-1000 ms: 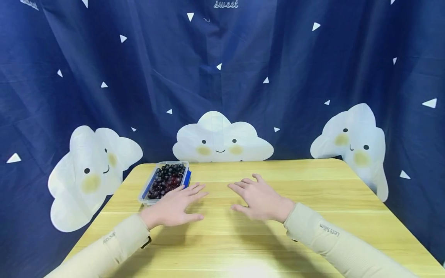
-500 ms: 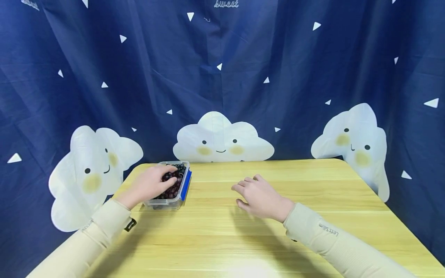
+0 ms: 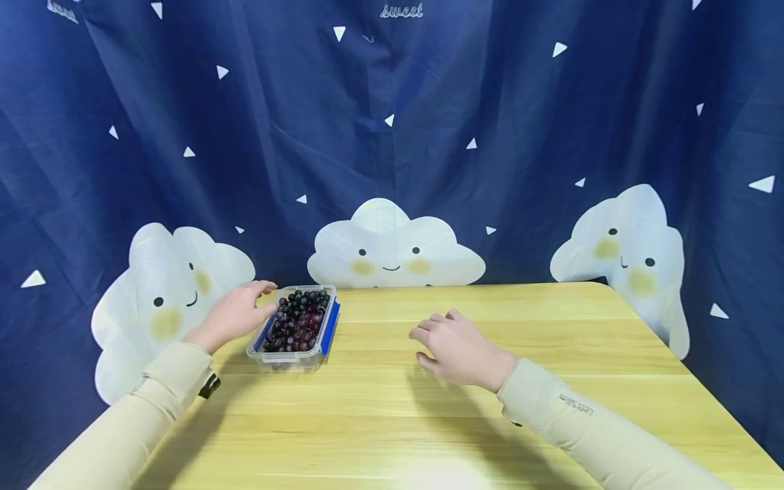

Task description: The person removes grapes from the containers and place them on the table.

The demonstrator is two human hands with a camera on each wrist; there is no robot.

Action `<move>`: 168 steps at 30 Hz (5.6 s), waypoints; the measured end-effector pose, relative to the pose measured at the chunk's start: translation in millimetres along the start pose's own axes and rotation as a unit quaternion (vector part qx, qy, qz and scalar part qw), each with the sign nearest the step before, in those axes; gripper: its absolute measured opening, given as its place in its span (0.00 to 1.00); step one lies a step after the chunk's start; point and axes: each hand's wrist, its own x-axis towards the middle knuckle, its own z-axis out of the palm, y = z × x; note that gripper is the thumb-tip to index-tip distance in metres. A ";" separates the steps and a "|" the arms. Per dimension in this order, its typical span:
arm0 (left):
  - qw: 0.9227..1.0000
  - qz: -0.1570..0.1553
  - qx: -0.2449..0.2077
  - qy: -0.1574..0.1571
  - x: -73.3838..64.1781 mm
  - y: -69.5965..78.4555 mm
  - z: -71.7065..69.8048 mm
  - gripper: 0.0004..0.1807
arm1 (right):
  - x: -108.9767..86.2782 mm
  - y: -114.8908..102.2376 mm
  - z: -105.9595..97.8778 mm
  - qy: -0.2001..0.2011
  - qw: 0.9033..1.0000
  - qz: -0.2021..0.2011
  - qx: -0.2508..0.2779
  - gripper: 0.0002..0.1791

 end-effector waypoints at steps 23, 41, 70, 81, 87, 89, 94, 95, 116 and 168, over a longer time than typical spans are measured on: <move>0.995 -0.053 -0.007 -0.079 8.3 -38.9 30.2 0.31 | -0.1 0.5 2.9 -0.014 1.000 0.005 0.000 0.15; 0.998 -0.043 -0.003 -0.039 0.2 -45.1 69.7 0.27 | -3.1 -2.1 7.1 -0.024 1.000 0.003 0.007 0.14; 0.996 -0.082 -0.016 -0.024 -1.9 -45.1 79.4 0.27 | 79.5 -35.8 34.7 -0.043 0.992 0.105 0.063 0.23; 0.995 -0.090 -0.012 -0.030 -2.7 -43.9 75.7 0.27 | 128.4 -38.9 66.8 -0.077 0.978 0.157 0.109 0.34; 0.996 -0.088 -0.011 -0.027 -0.8 -42.6 77.5 0.27 | 143.0 -40.9 75.4 -0.077 0.974 0.173 0.128 0.34; 0.995 -0.090 -0.012 -0.026 -0.1 -41.2 77.5 0.27 | 147.5 -42.3 75.8 -0.079 0.972 0.176 0.132 0.34; 0.995 -0.097 -0.016 -0.034 0.3 -37.8 75.5 0.27 | 159.9 -46.6 78.5 -0.086 0.970 0.178 0.139 0.34; 0.994 -0.098 -0.017 -0.035 0.1 -37.6 75.0 0.27 | 163.2 -47.1 80.5 -0.087 0.970 0.179 0.139 0.34; 0.995 -0.099 -0.015 -0.027 -1.4 -36.2 78.5 0.27 | 196.6 -53.8 113.1 -0.130 0.952 0.227 0.156 0.40; 0.997 -0.055 0.014 0.054 -29.7 40.6 87.8 0.24 | 128.5 -50.7 85.6 -0.150 0.973 0.173 0.035 0.39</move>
